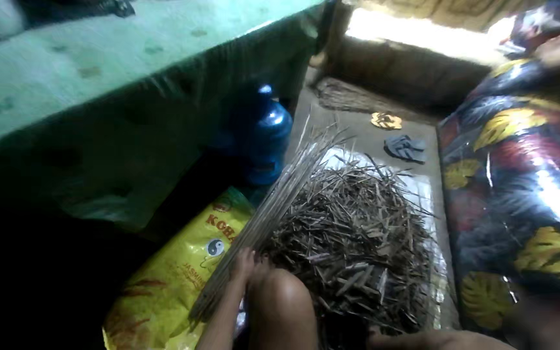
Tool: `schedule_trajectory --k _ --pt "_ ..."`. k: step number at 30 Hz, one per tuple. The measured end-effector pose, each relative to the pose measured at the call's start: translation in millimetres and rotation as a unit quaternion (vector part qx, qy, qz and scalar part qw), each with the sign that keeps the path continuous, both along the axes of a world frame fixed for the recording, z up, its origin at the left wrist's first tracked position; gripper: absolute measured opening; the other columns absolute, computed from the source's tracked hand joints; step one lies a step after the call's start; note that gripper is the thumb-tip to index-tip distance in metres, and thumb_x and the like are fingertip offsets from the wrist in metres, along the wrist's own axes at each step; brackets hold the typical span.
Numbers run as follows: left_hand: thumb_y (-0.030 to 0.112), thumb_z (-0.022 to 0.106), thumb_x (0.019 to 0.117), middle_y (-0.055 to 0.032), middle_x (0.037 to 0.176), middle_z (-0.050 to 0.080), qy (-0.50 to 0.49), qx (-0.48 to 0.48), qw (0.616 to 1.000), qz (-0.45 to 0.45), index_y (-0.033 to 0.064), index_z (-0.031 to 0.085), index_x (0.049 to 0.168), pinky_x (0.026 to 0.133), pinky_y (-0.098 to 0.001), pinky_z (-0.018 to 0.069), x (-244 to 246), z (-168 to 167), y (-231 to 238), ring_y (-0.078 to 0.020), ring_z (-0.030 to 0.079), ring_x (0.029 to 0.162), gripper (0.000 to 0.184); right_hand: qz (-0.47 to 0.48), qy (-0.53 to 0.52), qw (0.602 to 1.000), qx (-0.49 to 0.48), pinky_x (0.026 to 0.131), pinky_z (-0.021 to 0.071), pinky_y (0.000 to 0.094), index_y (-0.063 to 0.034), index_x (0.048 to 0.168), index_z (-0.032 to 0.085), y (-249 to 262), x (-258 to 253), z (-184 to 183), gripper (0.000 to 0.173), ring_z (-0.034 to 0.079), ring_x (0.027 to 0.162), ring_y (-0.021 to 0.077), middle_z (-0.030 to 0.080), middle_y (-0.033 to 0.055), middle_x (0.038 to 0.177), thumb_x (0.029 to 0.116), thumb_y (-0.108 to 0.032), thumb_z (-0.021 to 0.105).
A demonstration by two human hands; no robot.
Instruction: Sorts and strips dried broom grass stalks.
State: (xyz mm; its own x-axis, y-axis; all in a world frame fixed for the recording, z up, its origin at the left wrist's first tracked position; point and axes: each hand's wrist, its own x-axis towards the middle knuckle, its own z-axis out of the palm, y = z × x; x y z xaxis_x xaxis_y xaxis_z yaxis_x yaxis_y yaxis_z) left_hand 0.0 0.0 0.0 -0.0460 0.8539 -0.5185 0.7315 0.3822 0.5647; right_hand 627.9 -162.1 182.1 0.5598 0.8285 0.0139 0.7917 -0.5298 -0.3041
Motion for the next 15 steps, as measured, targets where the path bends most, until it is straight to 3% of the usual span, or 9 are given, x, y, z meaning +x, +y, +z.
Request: schedule_trajectory --k 4,7,10,12,13,15 --pt "0.022 0.042 0.1111 -0.0256 0.131 0.065 -0.008 0.092 0.995 0.036 -0.0024 0.059 0.140 0.111 -0.0546 0.0439 -4 33 -21 -0.0394 0.062 0.125 0.041 0.002 0.017 1.000 -0.025 0.102 0.0424 0.0671 0.0099 0.126 0.064 37 -32 41 0.038 0.059 0.119 0.0527 0.062 0.0372 0.124 0.1010 -0.017 0.055" --pt "0.018 0.044 0.1104 -0.0250 0.133 0.064 -0.036 0.126 0.990 0.055 -0.0024 0.057 0.142 0.112 -0.0525 0.0437 -6 68 -30 -0.0380 0.063 0.125 0.040 0.057 0.010 0.997 0.045 0.099 0.0433 0.0685 0.0121 0.125 0.063 51 -49 61 0.037 0.061 0.112 0.0553 0.063 0.0391 0.119 0.1011 -0.015 0.054" --pt "0.012 0.049 0.1074 -0.0280 0.118 0.069 -0.105 0.185 0.974 0.074 -0.0078 0.059 0.136 0.097 -0.0532 0.0539 -10 99 -43 -0.0382 0.071 0.102 0.036 0.137 0.032 0.982 0.126 0.092 0.0439 0.0725 0.0134 0.123 0.064 71 -75 77 0.035 0.063 0.103 0.0576 0.064 0.0397 0.113 0.0995 -0.010 0.055" --pt "0.011 0.052 0.1060 -0.0246 0.103 0.072 -0.127 0.206 0.967 0.073 -0.0075 0.061 0.132 0.085 -0.0496 0.0583 -16 123 -54 -0.0326 0.072 0.087 0.033 0.170 0.096 0.965 0.175 0.086 0.0492 0.0662 0.0105 0.123 0.065 87 -100 89 0.033 0.066 0.093 0.0484 0.067 0.0345 0.109 0.0992 -0.011 0.055" --pt "0.010 0.052 0.1056 -0.0232 0.101 0.072 -0.137 0.206 0.967 0.067 -0.0066 0.062 0.133 0.082 -0.0476 0.0589 -20 138 -62 -0.0300 0.072 0.083 0.033 0.174 0.146 0.955 0.190 0.079 0.0524 0.0567 0.0087 0.123 0.065 96 -115 94 0.032 0.066 0.084 0.0372 0.069 0.0290 0.104 0.0997 -0.011 0.055" --pt "0.010 0.053 0.1042 -0.0178 0.094 0.071 -0.150 0.209 0.965 0.056 -0.0051 0.062 0.132 0.073 -0.0400 0.0593 -26 169 -81 -0.0214 0.069 0.074 0.033 0.159 0.284 0.922 0.209 0.051 0.0482 0.0272 0.0018 0.125 0.064 113 -144 98 0.031 0.053 0.055 0.0073 0.064 0.0065 0.082 0.1017 -0.017 0.053"
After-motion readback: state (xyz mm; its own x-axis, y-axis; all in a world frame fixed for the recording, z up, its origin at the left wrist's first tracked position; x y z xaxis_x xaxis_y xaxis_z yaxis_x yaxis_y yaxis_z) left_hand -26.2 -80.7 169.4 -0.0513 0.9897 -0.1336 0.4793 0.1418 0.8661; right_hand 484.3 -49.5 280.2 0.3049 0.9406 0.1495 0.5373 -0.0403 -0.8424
